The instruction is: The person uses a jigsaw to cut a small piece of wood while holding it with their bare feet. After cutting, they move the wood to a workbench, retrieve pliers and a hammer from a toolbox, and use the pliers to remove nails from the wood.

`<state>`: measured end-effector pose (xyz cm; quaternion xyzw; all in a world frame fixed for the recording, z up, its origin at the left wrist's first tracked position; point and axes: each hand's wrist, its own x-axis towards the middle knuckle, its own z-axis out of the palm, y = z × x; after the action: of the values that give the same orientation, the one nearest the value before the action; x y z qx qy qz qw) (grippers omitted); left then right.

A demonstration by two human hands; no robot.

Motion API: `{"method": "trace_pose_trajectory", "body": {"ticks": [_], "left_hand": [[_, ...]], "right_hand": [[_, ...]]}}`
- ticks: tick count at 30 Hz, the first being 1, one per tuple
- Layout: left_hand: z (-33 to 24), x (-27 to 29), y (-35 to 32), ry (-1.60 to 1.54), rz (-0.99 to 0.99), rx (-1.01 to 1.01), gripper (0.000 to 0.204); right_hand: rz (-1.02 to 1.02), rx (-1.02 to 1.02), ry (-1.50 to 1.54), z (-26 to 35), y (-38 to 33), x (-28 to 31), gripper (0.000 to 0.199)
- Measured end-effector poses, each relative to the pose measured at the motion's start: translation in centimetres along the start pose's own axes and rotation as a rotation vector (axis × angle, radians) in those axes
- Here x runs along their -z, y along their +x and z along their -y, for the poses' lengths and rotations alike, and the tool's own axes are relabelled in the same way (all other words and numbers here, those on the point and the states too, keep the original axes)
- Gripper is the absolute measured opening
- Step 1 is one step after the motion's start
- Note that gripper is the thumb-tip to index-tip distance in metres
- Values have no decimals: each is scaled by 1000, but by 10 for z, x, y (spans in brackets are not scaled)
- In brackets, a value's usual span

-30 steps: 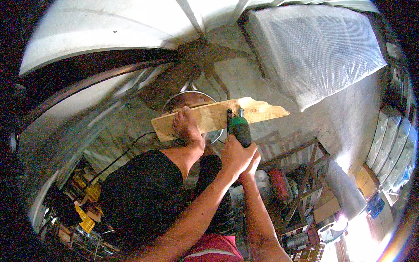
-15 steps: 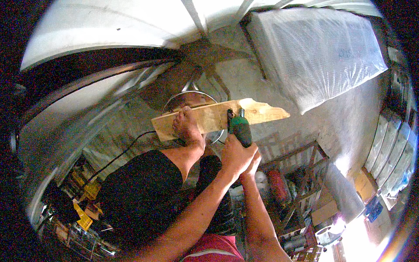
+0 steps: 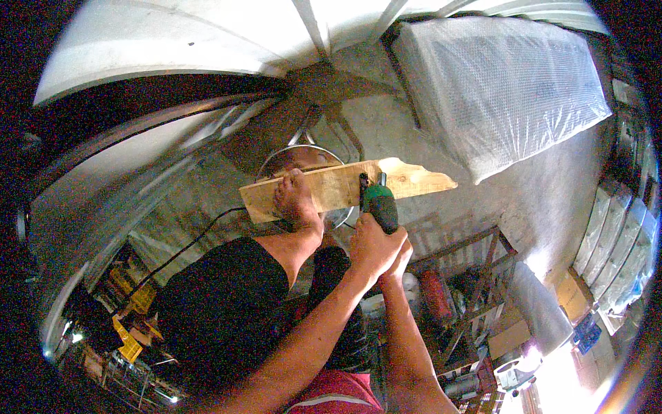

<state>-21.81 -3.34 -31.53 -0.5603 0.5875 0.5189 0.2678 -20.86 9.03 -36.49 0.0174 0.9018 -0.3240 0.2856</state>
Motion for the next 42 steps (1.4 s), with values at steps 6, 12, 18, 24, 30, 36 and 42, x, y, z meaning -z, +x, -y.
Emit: {"method": "trace_pose_trajectory", "body": {"ticks": [6,12,18,24,30,36,42], "left_hand": [[1,0,3,-24,21,-6,68],[-1,1,4,-30,20,8,70],[-3,2,4,-44,15,10,71],[-5,2,5,-65,11,9,71],[-8,4,6,-54,8,16,72],[-7,2,8,-48,-10,-3,73],[-7,0,7,-52,-23,-5,71]], "right_hand": [[7,-12,-26,-1,1,1,18],[18,2,29,-25,7,-6,16],[17,25,-26,-28,9,-7,17],[11,19,-52,-18,10,-1,17],[2,37,-39,-40,16,-8,18],[10,9,71,-49,20,-5,21],[9,39,21,-28,19,0,22]]}}
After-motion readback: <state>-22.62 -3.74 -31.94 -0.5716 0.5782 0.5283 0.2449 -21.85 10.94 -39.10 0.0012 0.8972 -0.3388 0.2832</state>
